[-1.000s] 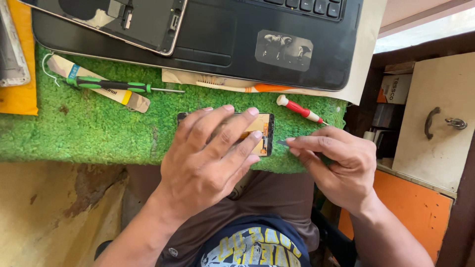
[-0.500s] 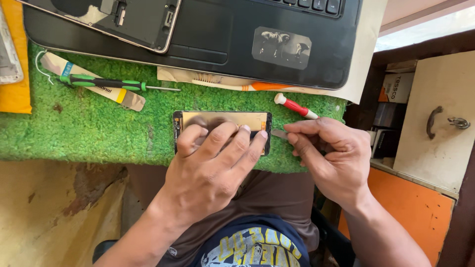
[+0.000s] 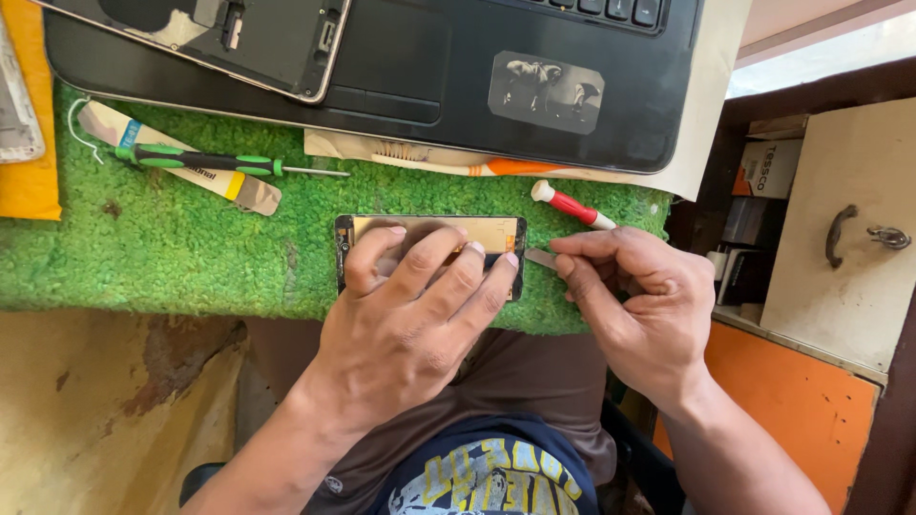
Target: The person pries open the back of a smartphone on a green mat, using a red-handled screwdriver and a pry tool to work around the edges and lift the back cover. They then continue prying at the screen assembly and handle the separated phone parts on the bench.
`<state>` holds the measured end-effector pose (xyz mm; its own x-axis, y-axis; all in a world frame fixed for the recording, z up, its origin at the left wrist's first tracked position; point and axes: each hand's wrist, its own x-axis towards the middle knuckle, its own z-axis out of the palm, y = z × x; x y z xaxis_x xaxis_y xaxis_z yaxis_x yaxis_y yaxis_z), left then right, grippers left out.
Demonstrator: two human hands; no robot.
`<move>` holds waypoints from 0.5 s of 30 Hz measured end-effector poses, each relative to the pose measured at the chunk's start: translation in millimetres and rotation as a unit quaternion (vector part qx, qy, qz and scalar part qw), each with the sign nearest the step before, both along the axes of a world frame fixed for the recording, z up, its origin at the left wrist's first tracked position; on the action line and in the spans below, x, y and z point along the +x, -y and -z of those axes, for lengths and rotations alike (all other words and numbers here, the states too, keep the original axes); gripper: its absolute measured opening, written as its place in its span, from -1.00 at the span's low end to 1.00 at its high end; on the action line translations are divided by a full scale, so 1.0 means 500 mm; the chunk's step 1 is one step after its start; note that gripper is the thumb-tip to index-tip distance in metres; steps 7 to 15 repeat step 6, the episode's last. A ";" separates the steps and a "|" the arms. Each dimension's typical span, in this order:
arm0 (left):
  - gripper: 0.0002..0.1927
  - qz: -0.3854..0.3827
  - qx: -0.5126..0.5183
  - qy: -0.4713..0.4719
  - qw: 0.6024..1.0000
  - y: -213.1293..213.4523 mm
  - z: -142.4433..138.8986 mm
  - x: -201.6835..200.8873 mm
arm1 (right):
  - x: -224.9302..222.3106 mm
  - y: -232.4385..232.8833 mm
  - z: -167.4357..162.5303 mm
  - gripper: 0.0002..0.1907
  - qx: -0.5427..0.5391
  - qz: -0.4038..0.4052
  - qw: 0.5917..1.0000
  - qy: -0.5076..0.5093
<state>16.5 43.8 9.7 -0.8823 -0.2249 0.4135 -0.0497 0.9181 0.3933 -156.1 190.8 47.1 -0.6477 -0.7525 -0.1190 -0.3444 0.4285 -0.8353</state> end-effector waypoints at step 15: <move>-0.61 0.004 0.006 -0.001 1.000 0.002 0.000 0.001 | 0.002 0.000 -0.001 -0.90 -0.001 -0.005 1.000 -0.006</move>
